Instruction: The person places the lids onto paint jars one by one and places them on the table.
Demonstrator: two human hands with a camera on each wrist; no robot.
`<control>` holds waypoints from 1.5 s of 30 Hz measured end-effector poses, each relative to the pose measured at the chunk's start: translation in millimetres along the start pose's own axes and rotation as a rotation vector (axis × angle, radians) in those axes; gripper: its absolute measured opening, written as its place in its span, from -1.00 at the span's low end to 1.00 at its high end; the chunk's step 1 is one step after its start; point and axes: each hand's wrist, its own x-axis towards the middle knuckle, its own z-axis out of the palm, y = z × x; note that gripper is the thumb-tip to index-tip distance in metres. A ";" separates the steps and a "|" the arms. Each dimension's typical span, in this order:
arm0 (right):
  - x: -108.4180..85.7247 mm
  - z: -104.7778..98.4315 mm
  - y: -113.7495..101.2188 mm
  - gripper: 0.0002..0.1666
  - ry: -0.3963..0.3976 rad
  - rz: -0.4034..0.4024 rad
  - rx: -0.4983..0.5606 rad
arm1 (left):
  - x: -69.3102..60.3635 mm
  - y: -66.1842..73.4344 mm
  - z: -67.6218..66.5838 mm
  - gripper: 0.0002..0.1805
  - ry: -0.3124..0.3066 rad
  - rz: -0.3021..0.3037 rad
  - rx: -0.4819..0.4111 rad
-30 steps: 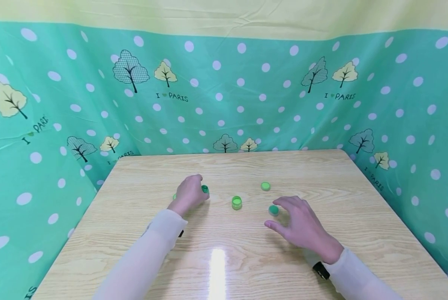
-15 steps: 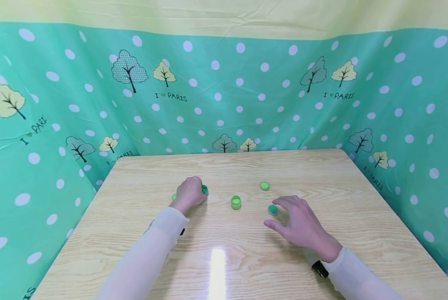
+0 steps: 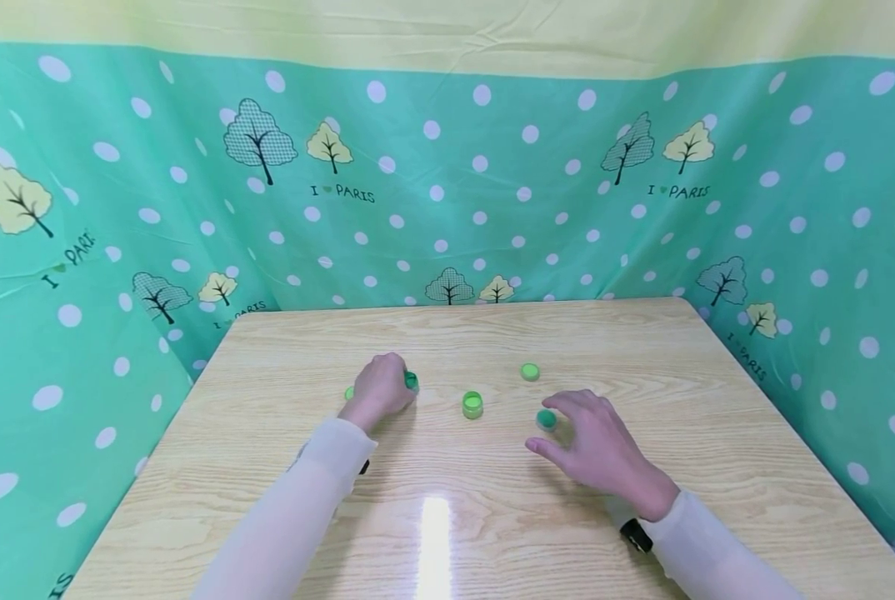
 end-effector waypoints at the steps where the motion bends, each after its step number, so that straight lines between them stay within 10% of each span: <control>1: 0.3 -0.1 0.0 -0.24 -0.001 0.003 0.001 | -1.5 0.8 0.0 -0.86 -0.001 0.003 -0.012; 45: 25.5 6.2 5.2 -0.38 -0.162 0.056 -0.140 | -62.8 9.4 -3.4 -0.73 0.066 0.180 -0.140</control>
